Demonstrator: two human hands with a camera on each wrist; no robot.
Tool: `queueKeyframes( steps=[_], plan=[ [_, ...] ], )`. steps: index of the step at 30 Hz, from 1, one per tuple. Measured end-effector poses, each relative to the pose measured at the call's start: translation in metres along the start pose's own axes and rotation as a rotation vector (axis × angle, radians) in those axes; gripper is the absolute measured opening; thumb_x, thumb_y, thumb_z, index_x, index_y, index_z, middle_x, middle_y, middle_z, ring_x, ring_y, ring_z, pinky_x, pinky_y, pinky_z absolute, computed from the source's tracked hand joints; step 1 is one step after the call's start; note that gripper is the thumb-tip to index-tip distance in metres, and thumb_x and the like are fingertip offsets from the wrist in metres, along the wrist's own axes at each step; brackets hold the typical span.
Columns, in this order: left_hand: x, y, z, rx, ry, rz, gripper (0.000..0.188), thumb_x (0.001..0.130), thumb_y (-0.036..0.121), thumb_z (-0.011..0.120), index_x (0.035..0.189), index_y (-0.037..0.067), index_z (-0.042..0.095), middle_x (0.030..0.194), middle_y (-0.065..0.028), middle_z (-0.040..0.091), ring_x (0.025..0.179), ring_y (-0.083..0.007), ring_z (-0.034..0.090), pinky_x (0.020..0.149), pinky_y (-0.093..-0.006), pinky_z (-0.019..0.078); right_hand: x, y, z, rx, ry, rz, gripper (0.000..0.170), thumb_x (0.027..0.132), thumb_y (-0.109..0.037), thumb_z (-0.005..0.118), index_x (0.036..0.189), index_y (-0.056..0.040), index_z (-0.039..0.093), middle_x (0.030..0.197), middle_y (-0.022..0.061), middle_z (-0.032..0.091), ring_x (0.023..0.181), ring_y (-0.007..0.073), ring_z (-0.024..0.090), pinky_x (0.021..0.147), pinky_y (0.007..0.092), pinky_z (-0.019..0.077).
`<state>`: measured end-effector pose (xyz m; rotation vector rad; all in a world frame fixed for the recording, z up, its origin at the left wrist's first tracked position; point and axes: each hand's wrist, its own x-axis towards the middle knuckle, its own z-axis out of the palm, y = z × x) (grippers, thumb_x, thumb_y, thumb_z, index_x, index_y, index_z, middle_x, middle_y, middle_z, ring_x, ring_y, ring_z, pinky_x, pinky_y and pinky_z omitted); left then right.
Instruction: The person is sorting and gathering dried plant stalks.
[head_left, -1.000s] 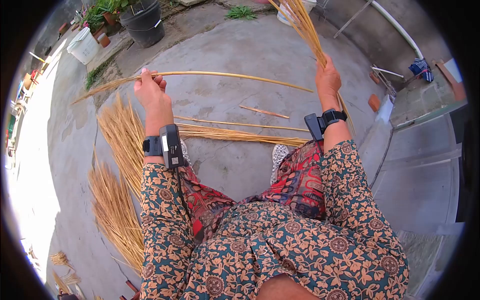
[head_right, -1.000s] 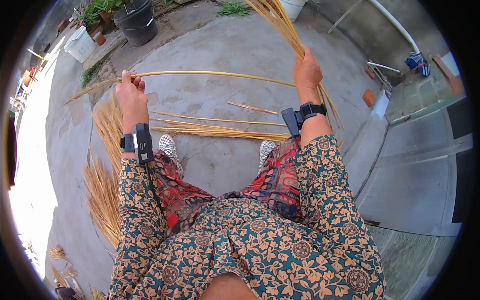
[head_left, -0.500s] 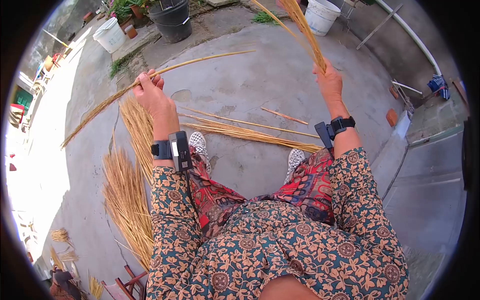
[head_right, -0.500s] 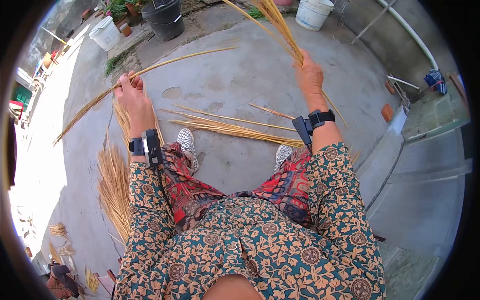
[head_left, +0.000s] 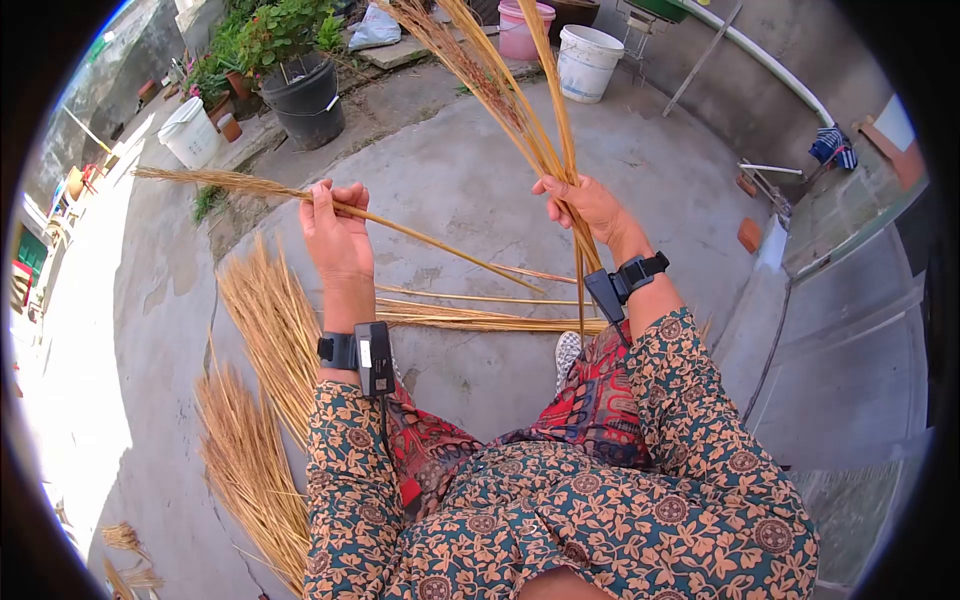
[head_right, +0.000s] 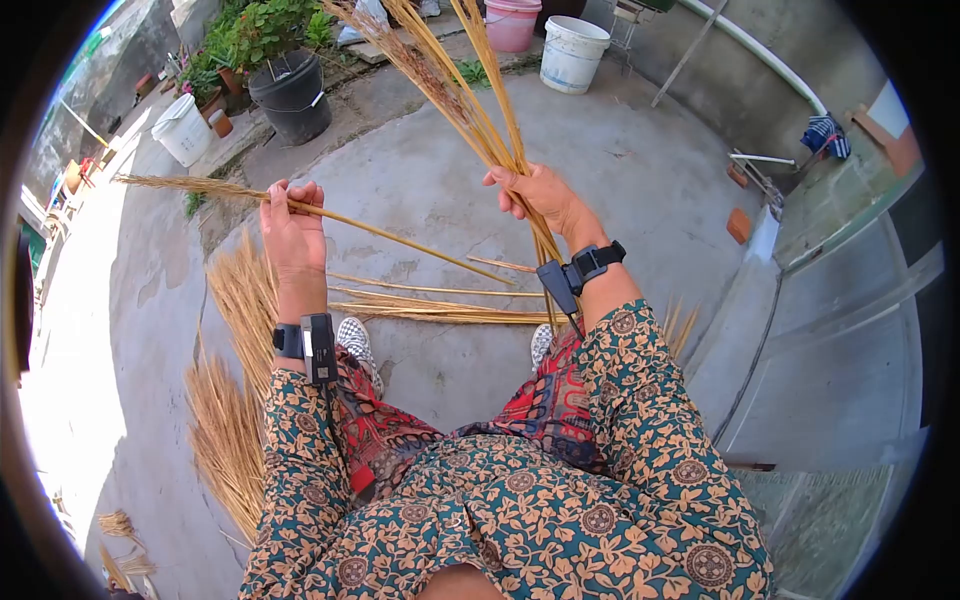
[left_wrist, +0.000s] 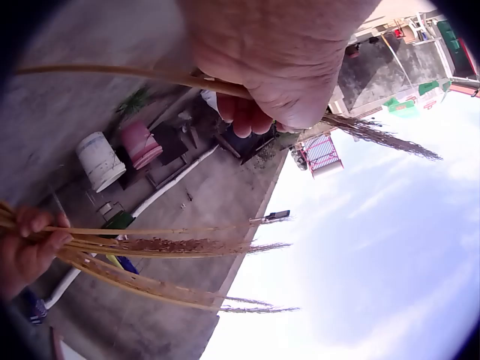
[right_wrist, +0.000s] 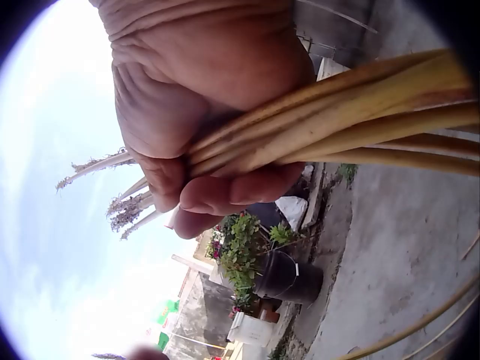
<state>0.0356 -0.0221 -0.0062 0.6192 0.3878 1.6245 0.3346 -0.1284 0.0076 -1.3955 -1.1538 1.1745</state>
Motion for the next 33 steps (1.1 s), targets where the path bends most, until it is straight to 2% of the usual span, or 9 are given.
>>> queueKeyframes(
  steps=[4, 8, 14, 18, 23, 28, 31, 32, 33],
  plan=[
    [0.002, -0.008, 0.007, -0.086, -0.116, -0.082, 0.016, 0.09, 0.019, 0.054, 0.095, 0.005, 0.049, 0.066, -0.0008, 0.049, 0.058, -0.0123, 0.048, 0.055, -0.0254, 0.0422, -0.002, -0.004, 0.002, 0.009, -0.063, 0.008, 0.034, 0.088, -0.037, 0.056, 0.09, -0.0031, 0.06, 0.056, -0.0023, 0.051, 0.044, 0.0043, 0.043, 0.04, 0.0182, 0.0339],
    [-0.002, -0.017, 0.014, -0.095, -0.101, -0.172, 0.015, 0.088, 0.017, 0.056, 0.095, 0.006, 0.05, 0.066, 0.0005, 0.046, 0.053, -0.0078, 0.042, 0.044, -0.0211, 0.0314, -0.008, -0.011, 0.009, 0.029, -0.162, 0.066, 0.033, 0.088, -0.035, 0.056, 0.088, -0.0022, 0.059, 0.053, -0.0027, 0.05, 0.042, 0.0038, 0.042, 0.04, 0.0179, 0.0335],
    [-0.012, -0.034, 0.033, -0.022, -0.084, -0.286, 0.022, 0.089, 0.022, 0.056, 0.105, 0.007, 0.053, 0.079, -0.0023, 0.058, 0.063, -0.0102, 0.052, 0.053, -0.0207, 0.0409, -0.006, -0.014, 0.025, -0.004, -0.235, 0.109, 0.035, 0.086, -0.038, 0.059, 0.089, -0.0028, 0.06, 0.053, -0.002, 0.05, 0.042, 0.0038, 0.042, 0.038, 0.0179, 0.0316],
    [-0.016, -0.032, 0.047, -0.037, -0.16, -0.328, 0.022, 0.09, 0.024, 0.055, 0.106, 0.01, 0.054, 0.094, -0.0016, 0.06, 0.083, -0.0125, 0.056, 0.07, -0.0276, 0.0464, -0.006, -0.019, 0.036, -0.014, -0.312, 0.163, 0.037, 0.085, -0.039, 0.059, 0.09, -0.0028, 0.06, 0.055, 0.0006, 0.053, 0.043, 0.0056, 0.046, 0.04, 0.0179, 0.0358],
    [-0.014, -0.043, 0.042, 0.035, -0.196, -0.282, 0.018, 0.09, 0.024, 0.053, 0.102, 0.01, 0.052, 0.095, -0.0038, 0.059, 0.083, -0.0151, 0.057, 0.071, -0.03, 0.0483, -0.005, -0.019, 0.038, -0.025, -0.316, 0.191, 0.036, 0.086, -0.038, 0.058, 0.09, -0.002, 0.059, 0.06, 0.0035, 0.059, 0.047, 0.0077, 0.054, 0.045, 0.0185, 0.0428],
    [-0.014, -0.033, 0.046, -0.067, -0.069, -0.246, 0.017, 0.093, 0.023, 0.047, 0.101, 0.009, 0.041, 0.088, -0.0075, 0.058, 0.074, -0.0212, 0.059, 0.071, -0.0376, 0.0526, 0.004, -0.005, 0.029, -0.096, -0.103, 0.102, 0.041, 0.085, -0.042, 0.057, 0.095, -0.0021, 0.058, 0.062, 0.0036, 0.06, 0.052, 0.0099, 0.056, 0.047, 0.023, 0.0449],
    [-0.006, -0.031, 0.038, -0.056, -0.046, -0.165, 0.018, 0.093, 0.025, 0.047, 0.102, 0.01, 0.042, 0.079, -0.0048, 0.054, 0.069, -0.019, 0.057, 0.066, -0.0351, 0.0516, 0.017, 0.002, 0.022, -0.338, 0.091, 0.015, 0.037, 0.085, -0.04, 0.057, 0.096, -0.005, 0.058, 0.064, 0.0044, 0.061, 0.057, 0.0127, 0.06, 0.05, 0.0264, 0.0461],
    [-0.005, -0.032, 0.04, -0.086, -0.021, -0.149, 0.019, 0.092, 0.026, 0.049, 0.1, 0.009, 0.043, 0.07, -0.0019, 0.049, 0.057, -0.0133, 0.051, 0.052, -0.0272, 0.0454, 0.018, 0.004, 0.023, -0.432, 0.159, -0.017, 0.035, 0.085, -0.04, 0.057, 0.096, -0.0062, 0.058, 0.064, 0.0049, 0.061, 0.059, 0.0139, 0.061, 0.051, 0.0277, 0.0466],
    [-0.004, -0.033, 0.038, -0.076, -0.031, -0.162, 0.019, 0.092, 0.026, 0.051, 0.099, 0.009, 0.044, 0.068, -0.0012, 0.048, 0.054, -0.0117, 0.048, 0.048, -0.0254, 0.0412, 0.019, 0.005, 0.024, -0.522, 0.212, -0.032, 0.033, 0.085, -0.039, 0.057, 0.097, -0.0076, 0.057, 0.066, 0.0059, 0.062, 0.061, 0.0168, 0.062, 0.053, 0.0303, 0.0471]
  ],
)
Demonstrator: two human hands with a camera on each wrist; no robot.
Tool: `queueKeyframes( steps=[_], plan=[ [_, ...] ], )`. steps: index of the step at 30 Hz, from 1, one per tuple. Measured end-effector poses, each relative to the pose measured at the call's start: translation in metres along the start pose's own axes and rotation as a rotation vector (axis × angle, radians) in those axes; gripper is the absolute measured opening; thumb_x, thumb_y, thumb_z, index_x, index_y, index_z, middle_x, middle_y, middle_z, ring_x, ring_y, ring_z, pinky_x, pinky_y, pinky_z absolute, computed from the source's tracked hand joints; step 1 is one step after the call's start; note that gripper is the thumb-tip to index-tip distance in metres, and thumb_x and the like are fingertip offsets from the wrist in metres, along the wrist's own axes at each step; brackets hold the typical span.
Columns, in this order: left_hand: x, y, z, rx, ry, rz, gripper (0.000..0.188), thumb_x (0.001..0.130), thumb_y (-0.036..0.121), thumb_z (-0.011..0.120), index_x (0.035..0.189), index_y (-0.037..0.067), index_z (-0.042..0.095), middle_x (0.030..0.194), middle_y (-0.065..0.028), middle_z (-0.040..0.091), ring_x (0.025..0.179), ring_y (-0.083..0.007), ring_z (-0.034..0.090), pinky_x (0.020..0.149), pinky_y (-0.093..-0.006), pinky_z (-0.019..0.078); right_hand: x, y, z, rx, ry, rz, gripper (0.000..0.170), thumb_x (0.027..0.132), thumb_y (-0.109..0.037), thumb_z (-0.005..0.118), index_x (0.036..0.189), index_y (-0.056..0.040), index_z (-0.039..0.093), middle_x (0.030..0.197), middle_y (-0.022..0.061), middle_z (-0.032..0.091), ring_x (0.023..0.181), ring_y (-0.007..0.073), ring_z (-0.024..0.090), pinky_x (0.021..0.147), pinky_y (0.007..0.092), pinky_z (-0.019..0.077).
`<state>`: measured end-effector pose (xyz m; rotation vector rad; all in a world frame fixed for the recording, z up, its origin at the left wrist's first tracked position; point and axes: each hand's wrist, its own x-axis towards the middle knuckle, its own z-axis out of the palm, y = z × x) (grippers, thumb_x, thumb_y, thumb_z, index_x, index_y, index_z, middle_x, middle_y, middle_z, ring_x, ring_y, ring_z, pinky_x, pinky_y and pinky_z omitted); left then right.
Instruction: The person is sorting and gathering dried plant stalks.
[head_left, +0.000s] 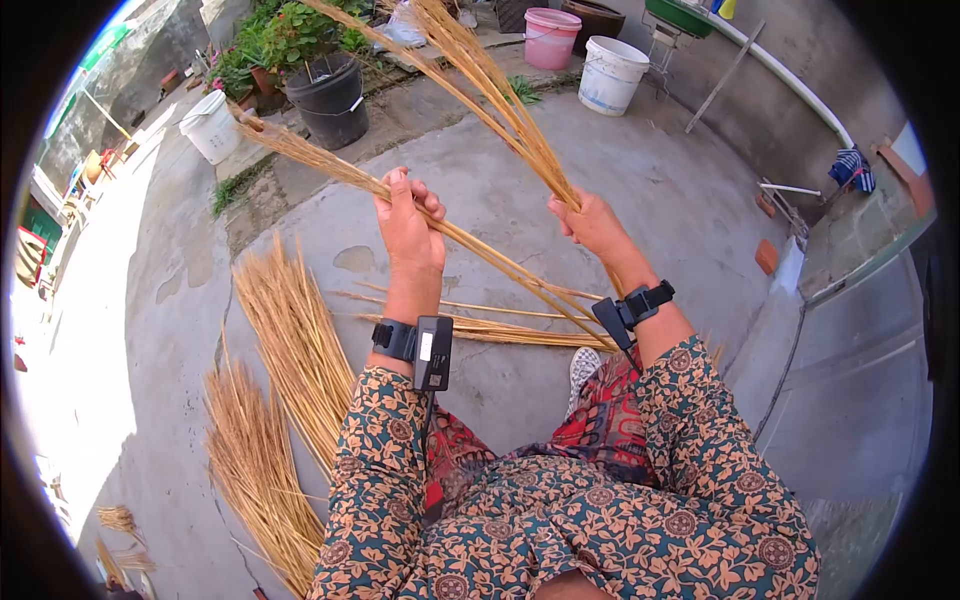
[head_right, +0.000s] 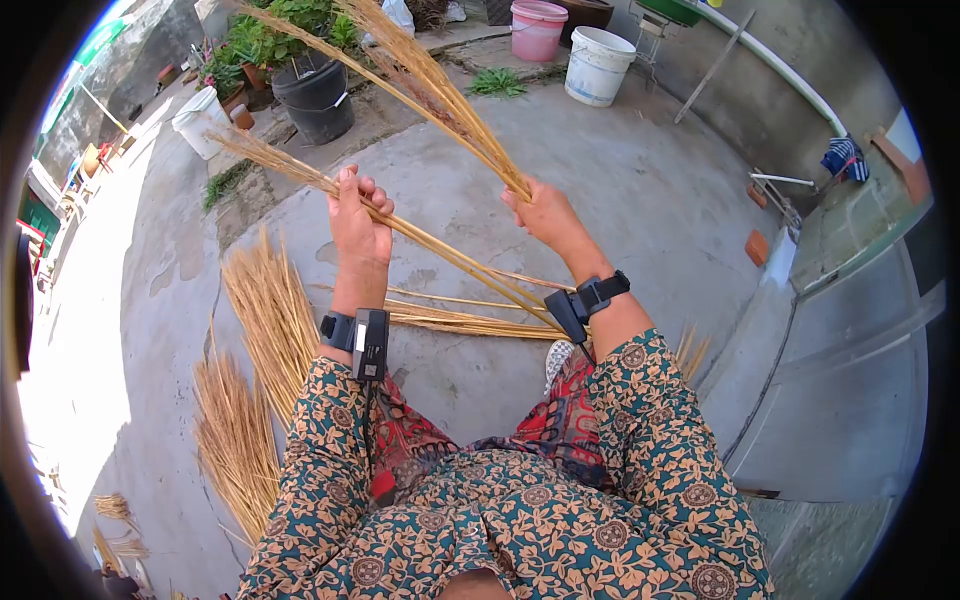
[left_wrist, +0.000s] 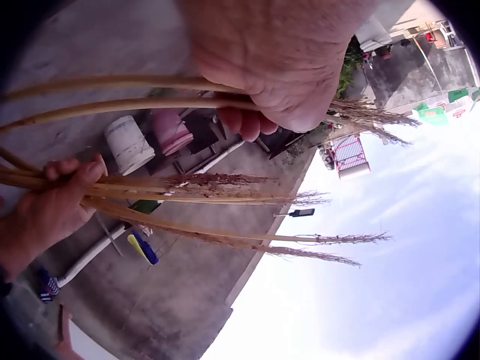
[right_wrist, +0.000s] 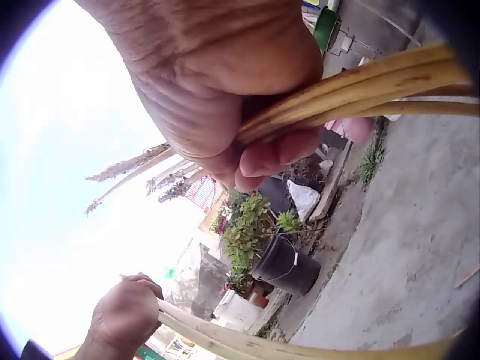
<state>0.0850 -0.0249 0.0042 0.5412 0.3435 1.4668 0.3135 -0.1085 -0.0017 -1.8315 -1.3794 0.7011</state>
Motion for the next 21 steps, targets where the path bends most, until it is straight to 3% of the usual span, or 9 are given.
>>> queueKeyframes(
  steps=[5, 8, 11, 14, 17, 21],
  plan=[
    [0.0, -0.001, -0.001, 0.042, 0.048, -0.034, 0.02, 0.088, 0.026, 0.058, 0.091, 0.008, 0.049, 0.061, 0.0014, 0.045, 0.042, -0.0056, 0.036, 0.036, -0.0196, 0.0252, -0.002, -0.005, 0.01, -0.502, 0.31, -0.184, 0.029, 0.084, -0.036, 0.057, 0.099, -0.0112, 0.056, 0.072, 0.0115, 0.063, 0.072, 0.0309, 0.062, 0.062, 0.041, 0.0483],
    [-0.004, 0.002, 0.005, 0.052, 0.059, -0.045, 0.019, 0.086, 0.024, 0.061, 0.09, 0.008, 0.051, 0.061, 0.0018, 0.045, 0.042, -0.0051, 0.036, 0.035, -0.0196, 0.0252, -0.004, -0.01, 0.01, -0.495, 0.316, -0.184, 0.03, 0.084, -0.037, 0.057, 0.1, -0.0113, 0.055, 0.077, 0.0135, 0.064, 0.076, 0.035, 0.061, 0.065, 0.0445, 0.0479],
    [-0.006, 0.002, 0.006, 0.076, 0.021, -0.067, 0.02, 0.084, 0.023, 0.063, 0.091, 0.008, 0.052, 0.062, 0.002, 0.045, 0.042, -0.0047, 0.037, 0.036, -0.0191, 0.025, -0.003, -0.007, 0.011, -0.468, 0.287, -0.179, 0.032, 0.083, -0.037, 0.059, 0.099, -0.0102, 0.056, 0.069, 0.0098, 0.06, 0.064, 0.0281, 0.059, 0.058, 0.0383, 0.0457],
    [-0.007, 0.0, 0.009, 0.07, -0.012, -0.097, 0.022, 0.083, 0.023, 0.065, 0.093, 0.007, 0.052, 0.066, 0.0007, 0.047, 0.044, -0.0046, 0.037, 0.037, -0.019, 0.0251, 0.0, -0.002, 0.013, -0.192, 0.13, -0.254, 0.038, 0.085, -0.044, 0.056, 0.098, -0.0075, 0.055, 0.061, 0.0032, 0.053, 0.055, 0.0149, 0.052, 0.051, 0.0293, 0.0422],
    [-0.006, -0.006, 0.003, 0.087, 0.006, -0.119, 0.026, 0.081, 0.024, 0.067, 0.094, 0.007, 0.051, 0.071, -0.0013, 0.049, 0.045, -0.0045, 0.036, 0.038, -0.019, 0.0251, -0.008, -0.02, 0.012, 0.117, -0.146, -0.03, 0.045, 0.088, -0.05, 0.049, 0.097, -0.0064, 0.055, 0.058, -0.003, 0.043, 0.049, 0.0051, 0.039, 0.044, 0.0205, 0.0333],
    [-0.006, -0.015, -0.002, 0.129, 0.011, -0.175, 0.029, 0.08, 0.024, 0.068, 0.095, 0.006, 0.051, 0.075, -0.0026, 0.049, 0.046, -0.0044, 0.036, 0.039, -0.0195, 0.0254, -0.019, -0.031, 0.002, 0.374, -0.359, 0.021, 0.049, 0.089, -0.053, 0.043, 0.101, -0.0063, 0.053, 0.056, -0.0035, 0.041, 0.044, 0.0027, 0.032, 0.04, 0.0179, 0.028]
  ],
)
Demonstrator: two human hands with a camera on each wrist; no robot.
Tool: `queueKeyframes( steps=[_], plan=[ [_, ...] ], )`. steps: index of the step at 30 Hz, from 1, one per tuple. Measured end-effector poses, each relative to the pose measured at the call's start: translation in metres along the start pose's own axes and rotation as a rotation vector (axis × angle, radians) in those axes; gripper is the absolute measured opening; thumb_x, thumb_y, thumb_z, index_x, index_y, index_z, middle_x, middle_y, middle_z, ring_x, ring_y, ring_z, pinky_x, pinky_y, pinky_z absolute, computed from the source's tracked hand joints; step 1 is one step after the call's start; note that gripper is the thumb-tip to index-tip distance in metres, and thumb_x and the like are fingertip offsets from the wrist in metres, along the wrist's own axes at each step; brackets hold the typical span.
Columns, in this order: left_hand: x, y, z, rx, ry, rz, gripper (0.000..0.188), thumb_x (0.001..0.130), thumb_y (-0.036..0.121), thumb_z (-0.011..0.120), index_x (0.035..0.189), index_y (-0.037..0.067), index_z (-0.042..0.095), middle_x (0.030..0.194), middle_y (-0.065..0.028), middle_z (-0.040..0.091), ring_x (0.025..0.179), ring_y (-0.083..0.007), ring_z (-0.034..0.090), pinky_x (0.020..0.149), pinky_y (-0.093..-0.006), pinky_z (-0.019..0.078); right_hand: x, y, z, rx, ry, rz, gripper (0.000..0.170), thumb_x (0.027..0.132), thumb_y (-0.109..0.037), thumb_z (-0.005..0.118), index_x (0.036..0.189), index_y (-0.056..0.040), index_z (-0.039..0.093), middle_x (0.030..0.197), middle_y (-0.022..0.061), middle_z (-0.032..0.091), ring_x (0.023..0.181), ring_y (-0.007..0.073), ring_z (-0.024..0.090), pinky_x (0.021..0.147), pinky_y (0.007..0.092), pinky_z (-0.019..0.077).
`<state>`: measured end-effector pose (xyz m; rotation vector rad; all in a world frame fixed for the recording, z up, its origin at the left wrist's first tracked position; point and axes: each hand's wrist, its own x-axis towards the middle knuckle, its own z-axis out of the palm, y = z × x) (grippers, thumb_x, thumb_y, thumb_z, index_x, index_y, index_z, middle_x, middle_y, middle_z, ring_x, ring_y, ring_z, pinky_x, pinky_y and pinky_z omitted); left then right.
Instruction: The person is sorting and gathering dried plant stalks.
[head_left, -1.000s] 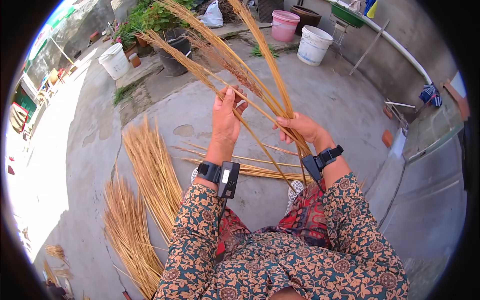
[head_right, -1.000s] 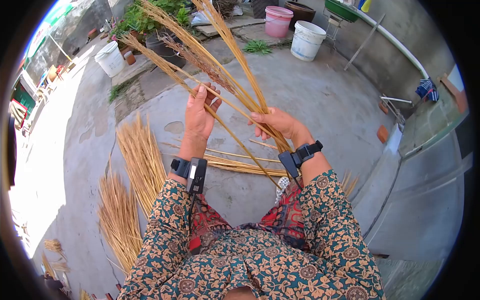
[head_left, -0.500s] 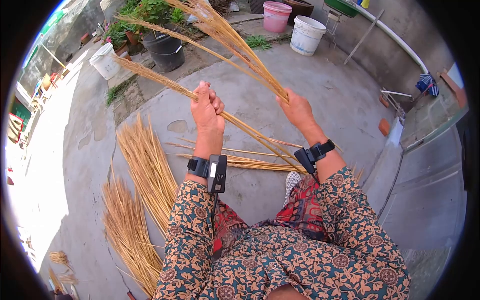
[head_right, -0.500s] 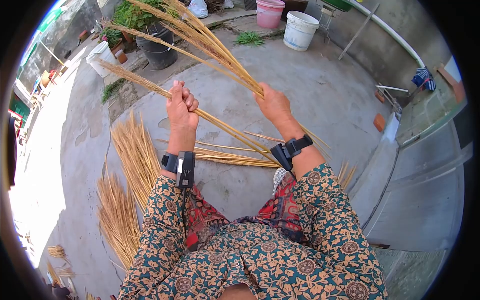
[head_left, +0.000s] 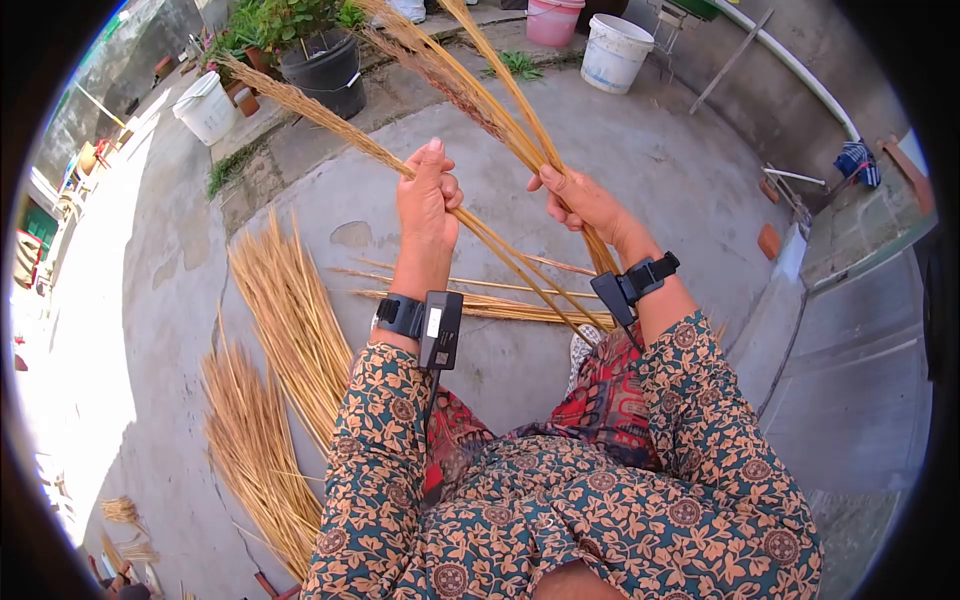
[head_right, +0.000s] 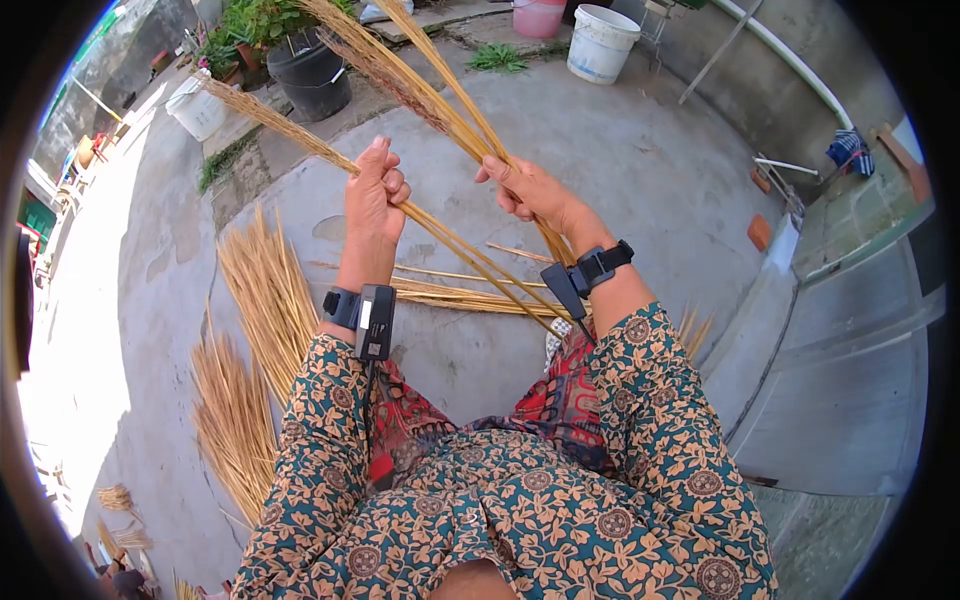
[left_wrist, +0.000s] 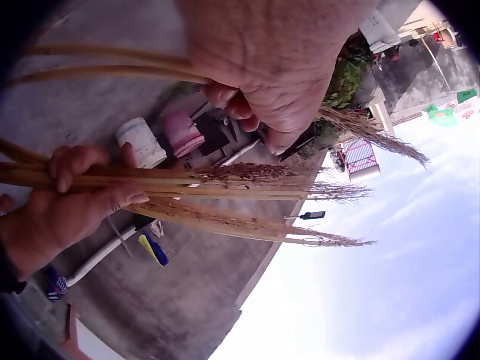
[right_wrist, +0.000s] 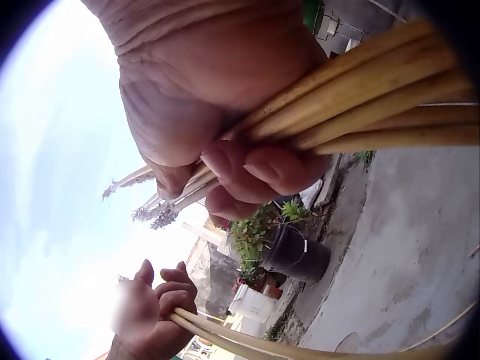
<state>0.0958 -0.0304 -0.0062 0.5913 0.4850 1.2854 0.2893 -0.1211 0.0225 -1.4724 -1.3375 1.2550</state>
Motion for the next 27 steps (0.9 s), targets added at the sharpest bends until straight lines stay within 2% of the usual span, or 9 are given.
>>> queueKeyframes(
  steps=[5, 8, 14, 20, 27],
  plan=[
    [-0.011, -0.002, 0.015, 0.031, -0.097, -0.069, 0.03, 0.079, 0.023, 0.07, 0.096, 0.005, 0.053, 0.076, -0.0014, 0.049, 0.047, -0.0042, 0.038, 0.04, -0.0196, 0.027, -0.001, 0.002, 0.007, 0.158, -0.111, 0.008, 0.051, 0.089, -0.052, 0.043, 0.105, -0.0043, 0.051, 0.058, -0.003, 0.043, 0.042, 0.0013, 0.032, 0.04, 0.017, 0.0281],
    [-0.01, -0.002, 0.018, 0.051, -0.185, -0.095, 0.027, 0.079, 0.022, 0.07, 0.095, 0.005, 0.055, 0.076, 0.0001, 0.051, 0.047, -0.0043, 0.039, 0.041, -0.0193, 0.0282, 0.004, 0.003, 0.012, 0.215, -0.165, -0.002, 0.046, 0.089, -0.049, 0.047, 0.104, -0.0063, 0.053, 0.059, -0.0016, 0.047, 0.042, 0.0029, 0.035, 0.038, 0.0179, 0.0283],
    [-0.005, -0.008, 0.012, 0.114, -0.159, -0.096, 0.021, 0.079, 0.018, 0.069, 0.091, 0.005, 0.056, 0.076, -0.0001, 0.057, 0.048, -0.0053, 0.044, 0.041, -0.019, 0.0305, 0.011, 0.013, 0.006, 0.259, -0.2, -0.02, 0.041, 0.089, -0.041, 0.051, 0.103, -0.0031, 0.054, 0.066, 0.003, 0.058, 0.049, 0.0059, 0.053, 0.044, 0.0177, 0.0431],
    [-0.001, -0.009, 0.008, 0.16, -0.146, -0.104, 0.02, 0.081, 0.019, 0.067, 0.09, 0.005, 0.056, 0.078, -0.0028, 0.058, 0.048, -0.0068, 0.046, 0.041, -0.0198, 0.0324, 0.016, 0.025, -0.001, 0.311, -0.169, -0.026, 0.038, 0.087, -0.034, 0.057, 0.107, -0.0028, 0.051, 0.073, 0.0046, 0.061, 0.055, 0.0067, 0.057, 0.048, 0.0186, 0.0465],
    [-0.004, -0.015, 0.006, 0.188, -0.134, -0.07, 0.025, 0.08, 0.021, 0.068, 0.094, 0.003, 0.055, 0.079, -0.0036, 0.058, 0.049, -0.0061, 0.045, 0.042, -0.0194, 0.0325, 0.011, 0.028, -0.006, 0.361, -0.261, 0.027, 0.034, 0.088, -0.03, 0.057, 0.108, -0.0027, 0.051, 0.074, 0.0043, 0.062, 0.056, 0.0075, 0.058, 0.05, 0.0189, 0.0472]
  ],
)
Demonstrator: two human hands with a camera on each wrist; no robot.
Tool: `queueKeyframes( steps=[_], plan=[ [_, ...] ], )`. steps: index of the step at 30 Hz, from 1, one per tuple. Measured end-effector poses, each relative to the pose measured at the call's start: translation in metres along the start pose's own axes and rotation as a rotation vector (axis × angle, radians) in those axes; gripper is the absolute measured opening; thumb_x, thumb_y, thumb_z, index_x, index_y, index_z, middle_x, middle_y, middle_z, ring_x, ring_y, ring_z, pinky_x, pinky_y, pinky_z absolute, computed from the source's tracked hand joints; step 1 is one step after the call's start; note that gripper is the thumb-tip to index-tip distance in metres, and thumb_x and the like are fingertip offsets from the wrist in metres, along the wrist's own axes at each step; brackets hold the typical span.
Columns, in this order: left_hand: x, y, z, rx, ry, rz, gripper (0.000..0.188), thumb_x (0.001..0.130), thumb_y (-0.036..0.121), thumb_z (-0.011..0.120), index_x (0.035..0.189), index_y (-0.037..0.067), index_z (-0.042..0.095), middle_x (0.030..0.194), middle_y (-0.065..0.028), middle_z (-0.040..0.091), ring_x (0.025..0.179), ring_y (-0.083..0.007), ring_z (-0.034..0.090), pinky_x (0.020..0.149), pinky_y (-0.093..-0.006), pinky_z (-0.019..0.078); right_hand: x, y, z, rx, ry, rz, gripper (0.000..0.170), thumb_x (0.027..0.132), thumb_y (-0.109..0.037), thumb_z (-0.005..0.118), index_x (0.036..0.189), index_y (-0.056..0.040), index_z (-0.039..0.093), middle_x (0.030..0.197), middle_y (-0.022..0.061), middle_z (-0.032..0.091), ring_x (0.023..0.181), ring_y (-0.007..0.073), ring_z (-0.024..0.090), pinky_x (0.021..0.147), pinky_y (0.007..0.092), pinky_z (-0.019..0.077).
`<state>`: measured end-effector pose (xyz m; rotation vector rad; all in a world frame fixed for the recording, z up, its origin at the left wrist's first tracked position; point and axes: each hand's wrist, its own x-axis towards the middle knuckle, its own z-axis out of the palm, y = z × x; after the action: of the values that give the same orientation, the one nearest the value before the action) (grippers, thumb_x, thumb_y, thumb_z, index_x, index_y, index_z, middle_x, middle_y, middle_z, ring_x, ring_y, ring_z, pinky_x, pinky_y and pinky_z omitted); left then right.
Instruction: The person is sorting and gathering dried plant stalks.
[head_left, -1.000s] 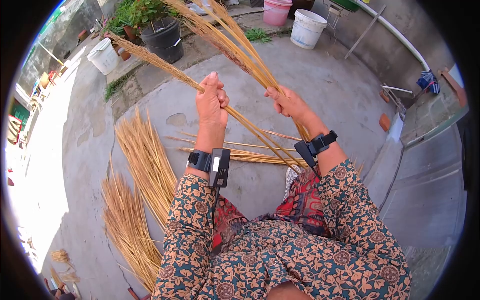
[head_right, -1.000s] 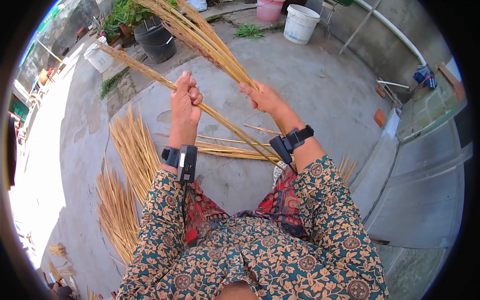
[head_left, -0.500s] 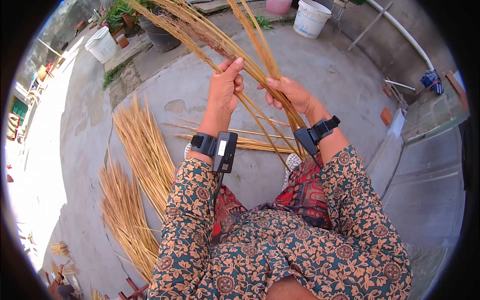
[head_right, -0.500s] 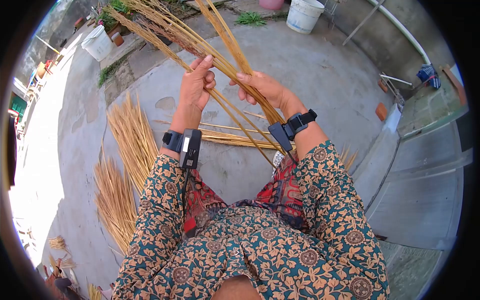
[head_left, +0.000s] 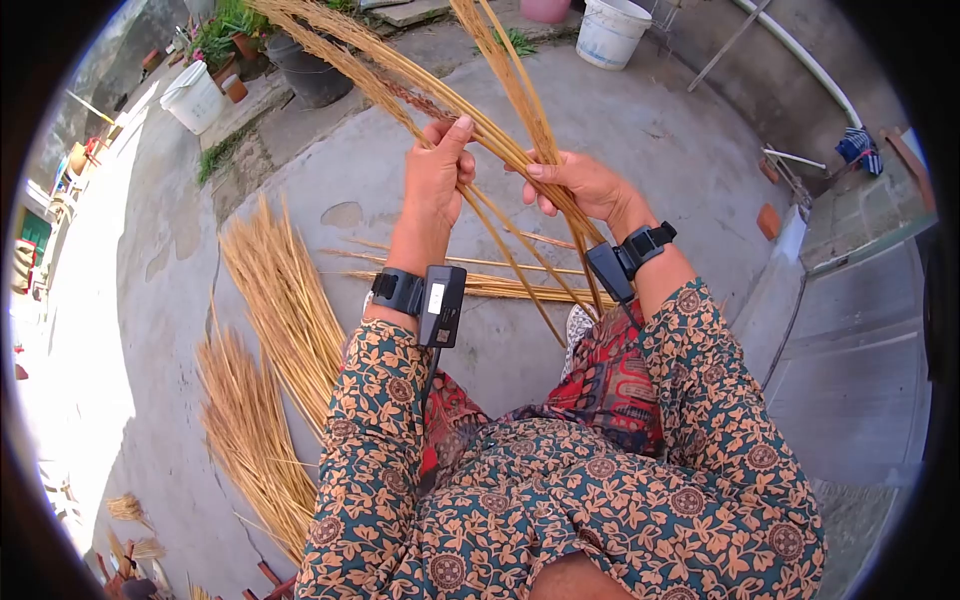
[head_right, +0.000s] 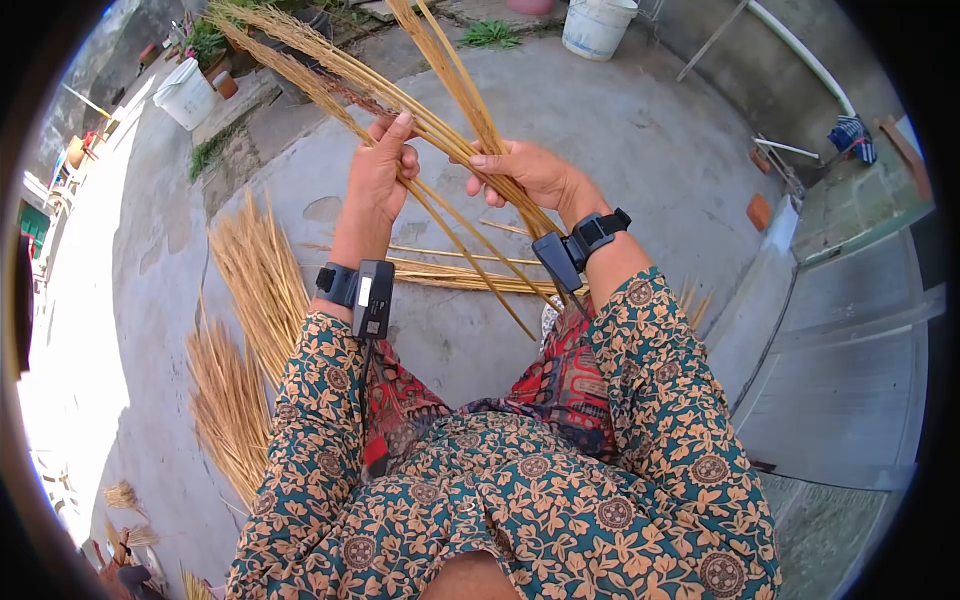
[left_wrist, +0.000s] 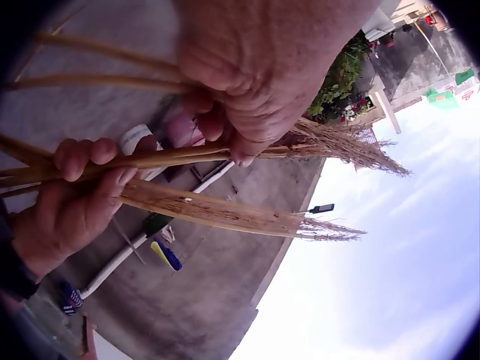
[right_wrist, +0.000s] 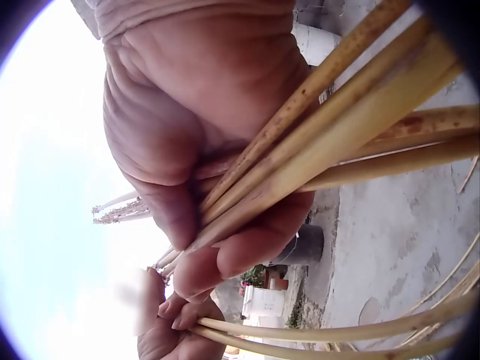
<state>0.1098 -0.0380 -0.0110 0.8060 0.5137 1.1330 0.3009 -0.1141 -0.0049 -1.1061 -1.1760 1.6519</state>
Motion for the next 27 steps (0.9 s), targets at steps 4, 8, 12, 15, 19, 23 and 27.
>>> queueKeyframes(
  steps=[4, 8, 12, 15, 19, 23, 27],
  plan=[
    [0.0, 0.0, 0.004, -0.021, -0.066, -0.041, 0.033, 0.078, 0.02, 0.071, 0.099, 0.002, 0.055, 0.079, -0.0032, 0.059, 0.049, -0.0039, 0.043, 0.041, -0.0177, 0.0315, 0.0, -0.003, 0.005, 0.006, -0.086, 0.063, 0.035, 0.089, -0.033, 0.054, 0.106, -0.0023, 0.053, 0.071, 0.0055, 0.062, 0.054, 0.0093, 0.058, 0.048, 0.02, 0.0477],
    [-0.003, 0.006, 0.009, -0.041, -0.113, -0.096, 0.037, 0.076, 0.019, 0.073, 0.102, 0.0, 0.055, 0.079, -0.003, 0.06, 0.05, -0.0023, 0.042, 0.041, -0.0155, 0.031, 0.002, -0.001, 0.015, 0.018, -0.144, 0.158, 0.04, 0.09, -0.039, 0.05, 0.104, -0.0019, 0.054, 0.069, 0.0071, 0.062, 0.052, 0.0111, 0.059, 0.048, 0.0216, 0.0487],
    [-0.003, 0.007, 0.01, -0.012, -0.094, -0.073, 0.03, 0.076, 0.017, 0.072, 0.097, 0.002, 0.058, 0.075, -0.0015, 0.06, 0.049, -0.0023, 0.042, 0.04, -0.0149, 0.031, 0.006, 0.003, 0.013, -0.013, -0.174, 0.184, 0.048, 0.091, -0.043, 0.045, 0.106, 0.0015, 0.051, 0.068, 0.0096, 0.063, 0.053, 0.0128, 0.061, 0.051, 0.0241, 0.0515],
    [-0.003, 0.008, 0.011, 0.033, -0.037, -0.067, 0.023, 0.077, 0.015, 0.07, 0.093, 0.002, 0.06, 0.071, 0.0002, 0.058, 0.048, -0.0023, 0.041, 0.04, -0.0152, 0.0305, 0.005, 0.003, 0.012, 0.017, -0.143, 0.14, 0.05, 0.088, -0.047, 0.05, 0.111, -0.0023, 0.051, 0.074, 0.01, 0.063, 0.058, 0.0143, 0.062, 0.05, 0.0236, 0.0513],
    [0.001, 0.005, 0.002, 0.096, 0.015, -0.076, 0.016, 0.079, 0.012, 0.067, 0.089, 0.001, 0.063, 0.069, 0.0008, 0.056, 0.047, -0.0024, 0.04, 0.04, -0.0155, 0.0294, 0.003, 0.003, 0.009, -0.012, -0.071, 0.099, 0.054, 0.087, -0.049, 0.051, 0.12, -0.0056, 0.047, 0.09, 0.0137, 0.062, 0.073, 0.0169, 0.064, 0.058, 0.0264, 0.0528],
    [0.004, 0.006, -0.002, 0.105, 0.041, -0.074, 0.017, 0.08, 0.013, 0.067, 0.09, 0.0, 0.064, 0.069, 0.0005, 0.056, 0.047, -0.0026, 0.04, 0.039, -0.0163, 0.0285, -0.002, -0.003, 0.01, 0.003, -0.044, 0.002, 0.055, 0.09, -0.047, 0.045, 0.127, -0.0062, 0.041, 0.105, 0.0168, 0.059, 0.089, 0.0186, 0.062, 0.071, 0.0289, 0.0523],
    [0.009, 0.007, -0.01, 0.116, 0.017, -0.059, 0.02, 0.08, 0.014, 0.067, 0.091, -0.002, 0.064, 0.07, -0.0001, 0.056, 0.047, -0.0033, 0.04, 0.039, -0.0166, 0.0283, -0.006, -0.007, -0.003, -0.038, 0.064, -0.052, 0.054, 0.09, -0.048, 0.046, 0.128, -0.0099, 0.042, 0.108, 0.0145, 0.059, 0.091, 0.0185, 0.061, 0.078, 0.0301, 0.0502]
  ],
)
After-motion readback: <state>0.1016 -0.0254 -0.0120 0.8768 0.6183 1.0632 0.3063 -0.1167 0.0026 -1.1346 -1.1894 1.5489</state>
